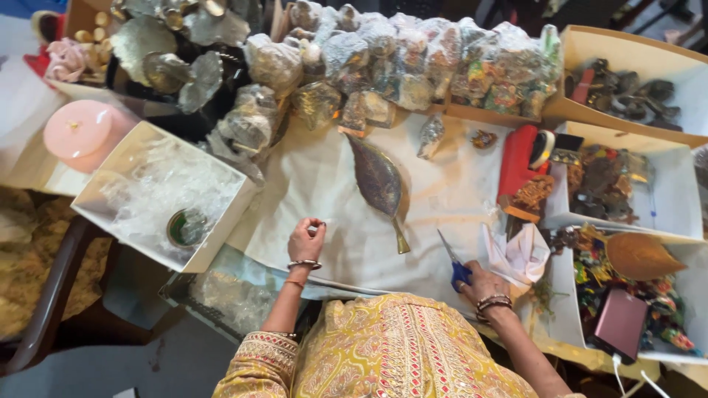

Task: The person uses scissors to trim a decorative leaf-shaped object on a table. They then pick up a piece of bubble wrap and wrap the object securely, smoothing the material around it.

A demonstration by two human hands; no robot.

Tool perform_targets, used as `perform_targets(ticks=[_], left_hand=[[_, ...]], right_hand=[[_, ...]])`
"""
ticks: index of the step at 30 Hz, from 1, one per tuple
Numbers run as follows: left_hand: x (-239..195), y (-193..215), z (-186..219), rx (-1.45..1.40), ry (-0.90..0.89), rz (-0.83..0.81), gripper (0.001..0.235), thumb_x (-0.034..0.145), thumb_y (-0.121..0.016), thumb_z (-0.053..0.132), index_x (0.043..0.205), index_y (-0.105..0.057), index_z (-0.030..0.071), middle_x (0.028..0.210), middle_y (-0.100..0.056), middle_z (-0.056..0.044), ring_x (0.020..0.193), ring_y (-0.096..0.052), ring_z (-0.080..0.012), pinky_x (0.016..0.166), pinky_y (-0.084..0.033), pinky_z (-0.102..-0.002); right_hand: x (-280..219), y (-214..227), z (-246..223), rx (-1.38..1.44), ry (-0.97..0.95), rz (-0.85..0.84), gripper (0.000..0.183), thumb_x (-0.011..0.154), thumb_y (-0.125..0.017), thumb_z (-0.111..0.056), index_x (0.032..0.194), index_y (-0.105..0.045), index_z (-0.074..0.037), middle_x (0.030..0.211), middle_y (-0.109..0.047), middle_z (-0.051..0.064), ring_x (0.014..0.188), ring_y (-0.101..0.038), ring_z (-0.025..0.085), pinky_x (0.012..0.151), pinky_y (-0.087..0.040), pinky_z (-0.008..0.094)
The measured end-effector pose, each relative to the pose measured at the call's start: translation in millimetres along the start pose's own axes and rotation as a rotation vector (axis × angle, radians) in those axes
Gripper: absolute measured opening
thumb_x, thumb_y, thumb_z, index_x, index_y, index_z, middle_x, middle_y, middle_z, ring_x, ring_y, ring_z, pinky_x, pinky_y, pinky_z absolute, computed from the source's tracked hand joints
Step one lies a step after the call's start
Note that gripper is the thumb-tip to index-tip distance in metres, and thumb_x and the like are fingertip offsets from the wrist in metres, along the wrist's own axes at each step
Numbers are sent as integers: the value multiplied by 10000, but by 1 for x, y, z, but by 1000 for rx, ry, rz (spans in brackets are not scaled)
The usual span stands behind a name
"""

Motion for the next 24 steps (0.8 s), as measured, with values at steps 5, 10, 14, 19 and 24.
perform_targets(ticks=[5, 10, 14, 19, 24], left_hand=[[9, 64, -54, 188, 178, -221, 238, 859, -745, 394, 995, -743, 198, 828, -799, -76, 743, -755, -233, 672, -561, -381], [-7, 153, -130, 194, 241, -208, 283, 836, -737, 395, 1015, -760, 177, 910, -804, -81, 823, -781, -234, 740, -593, -373], [-34, 241, -142, 476, 443, -82, 320, 828, -730, 429, 1068, -774, 221, 1043, -782, -58, 955, -749, -301, 819, -585, -423], [-65, 299, -124, 642, 595, 125, 251, 866, -726, 435, 1024, -791, 252, 1027, -780, -74, 962, -735, -335, 811, -582, -443], [-87, 328, -135, 705, 597, 394, 160, 890, -729, 373, 994, -785, 264, 962, -774, -75, 897, -733, -339, 745, -577, -446]], right_hand=[[8, 3, -4, -204, 23, -53, 475, 823, -771, -461, 1243, -668, -265, 1049, -776, 84, 1015, -745, 280, 860, -578, 415], [22, 3, 5, -264, 45, 53, 329, 878, -722, -393, 1179, -725, -259, 1008, -775, 118, 988, -745, 317, 840, -584, 439], [26, 11, 5, -247, 64, 157, 268, 902, -693, -351, 1146, -740, -249, 950, -774, 146, 941, -746, 349, 822, -579, 467], [38, 10, 5, -277, 69, 190, 242, 912, -678, -355, 1108, -737, -226, 940, -773, 128, 924, -749, 342, 785, -580, 470], [32, 28, -16, -233, 66, 188, 265, 944, -654, -440, 1045, -748, -213, 942, -777, 96, 927, -748, 314, 778, -580, 455]])
Point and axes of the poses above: each hand's wrist, its own x-axis towards the middle knuckle, its own y-axis out of the back of the hand, z = x × y, the point moved 4 cm from there along x, towards the middle knuckle
